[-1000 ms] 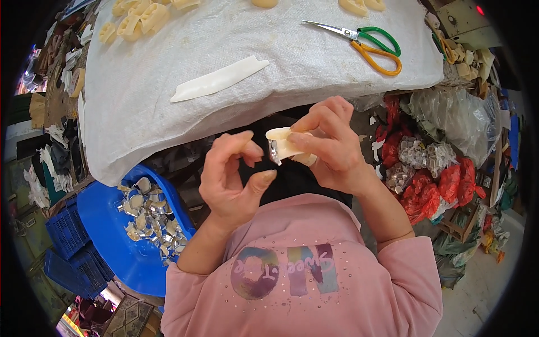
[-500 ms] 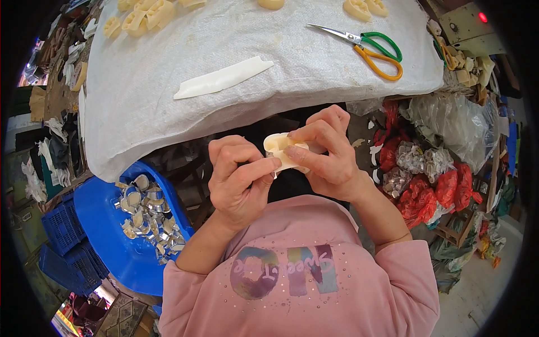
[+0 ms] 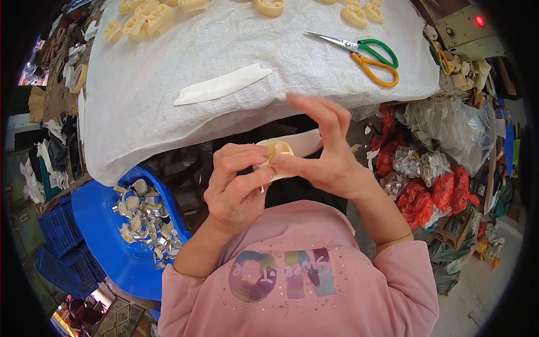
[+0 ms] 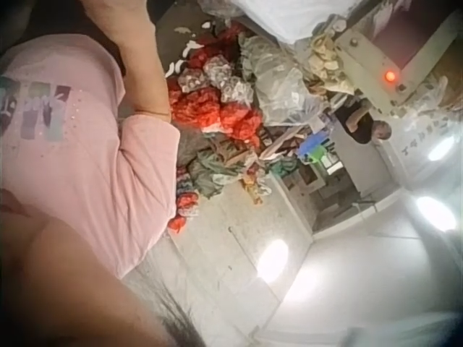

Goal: Cutting and assembling small foam and plastic shoe components.

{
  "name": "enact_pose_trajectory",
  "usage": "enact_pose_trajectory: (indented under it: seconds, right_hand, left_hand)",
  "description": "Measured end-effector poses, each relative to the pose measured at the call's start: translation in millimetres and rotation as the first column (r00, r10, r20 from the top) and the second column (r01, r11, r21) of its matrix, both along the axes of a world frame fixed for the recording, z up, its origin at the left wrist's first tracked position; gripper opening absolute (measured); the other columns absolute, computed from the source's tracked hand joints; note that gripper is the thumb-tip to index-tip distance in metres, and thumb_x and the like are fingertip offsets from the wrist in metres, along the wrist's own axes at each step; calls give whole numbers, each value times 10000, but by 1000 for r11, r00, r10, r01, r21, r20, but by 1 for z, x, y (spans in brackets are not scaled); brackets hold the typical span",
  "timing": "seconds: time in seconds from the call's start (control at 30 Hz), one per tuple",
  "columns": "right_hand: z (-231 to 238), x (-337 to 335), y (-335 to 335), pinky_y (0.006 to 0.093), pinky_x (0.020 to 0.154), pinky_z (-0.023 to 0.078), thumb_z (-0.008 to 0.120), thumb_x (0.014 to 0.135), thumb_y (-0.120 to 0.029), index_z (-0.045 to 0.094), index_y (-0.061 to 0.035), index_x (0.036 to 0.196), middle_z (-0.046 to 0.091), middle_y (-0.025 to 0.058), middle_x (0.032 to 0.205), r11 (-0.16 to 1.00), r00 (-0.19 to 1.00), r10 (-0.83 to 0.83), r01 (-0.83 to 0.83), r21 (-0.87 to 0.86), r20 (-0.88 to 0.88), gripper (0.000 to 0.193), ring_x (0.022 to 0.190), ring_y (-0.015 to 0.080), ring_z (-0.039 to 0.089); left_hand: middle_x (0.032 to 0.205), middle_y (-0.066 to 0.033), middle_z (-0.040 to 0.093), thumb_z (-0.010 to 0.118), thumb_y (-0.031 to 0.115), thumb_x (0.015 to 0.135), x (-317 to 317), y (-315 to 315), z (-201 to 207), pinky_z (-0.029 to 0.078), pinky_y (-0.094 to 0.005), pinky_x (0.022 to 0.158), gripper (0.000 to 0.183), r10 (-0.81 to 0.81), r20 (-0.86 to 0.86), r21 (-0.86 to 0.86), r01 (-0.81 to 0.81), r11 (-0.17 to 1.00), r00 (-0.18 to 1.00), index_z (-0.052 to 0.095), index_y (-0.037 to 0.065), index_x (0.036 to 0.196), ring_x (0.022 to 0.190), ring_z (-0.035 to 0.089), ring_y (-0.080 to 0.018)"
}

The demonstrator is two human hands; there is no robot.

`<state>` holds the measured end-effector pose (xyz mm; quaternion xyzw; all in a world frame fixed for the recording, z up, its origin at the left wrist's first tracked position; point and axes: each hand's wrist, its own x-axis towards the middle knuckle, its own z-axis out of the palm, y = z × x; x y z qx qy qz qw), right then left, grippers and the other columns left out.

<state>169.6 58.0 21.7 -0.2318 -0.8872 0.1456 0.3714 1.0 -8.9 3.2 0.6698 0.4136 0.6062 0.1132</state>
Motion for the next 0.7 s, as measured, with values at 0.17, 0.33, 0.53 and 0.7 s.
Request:
enact_pose_trajectory:
  seconds: [0.17, 0.33, 0.53, 0.7]
  right_hand:
    - [32, 11, -1, 411, 963, 297, 676, 742, -454, 625, -150, 1099, 388, 222, 1321, 977, 997, 69, -74, -201, -31, 472, 1163, 348, 393]
    - [-24, 9, -27, 317, 850, 440, 715, 764, -84, 463, -15, 1197, 525, 131, 1159, 582, 784, -321, -280, -764, -532, 506, 1025, 191, 503]
    - [-20, -6, -37, 266, 745, 483, 528, 937, -232, 448, -4, 1162, 596, 111, 1052, 358, 726, -445, -392, -847, -524, 330, 936, 176, 614]
    - [-13, -11, -34, 221, 656, 462, 425, 984, -255, 477, -3, 1067, 619, 97, 971, 358, 735, -478, -337, -871, -480, 270, 846, 160, 645]
  left_hand:
    - [887, -113, 563, 697, -140, 602, -15, -3, -3, 475, -321, 629, 300, 211, -29, -35, -212, 977, 977, 593, 39, 819, 787, 593, -271]
    - [952, -122, 526, 707, -118, 608, -11, -1, 7, 476, -356, 668, 373, 107, -33, 9, -106, 994, 994, 571, 86, 889, 821, 575, -304]
    - [980, -149, 540, 664, -113, 648, -3, -7, 4, 501, -409, 716, 348, -108, 59, -25, 110, 994, 992, 547, 51, 931, 889, 604, -343]
    - [981, -149, 547, 653, -100, 702, -2, -9, 5, 519, -434, 748, 297, -75, -33, -11, 75, 997, 997, 522, 41, 929, 876, 612, -330]
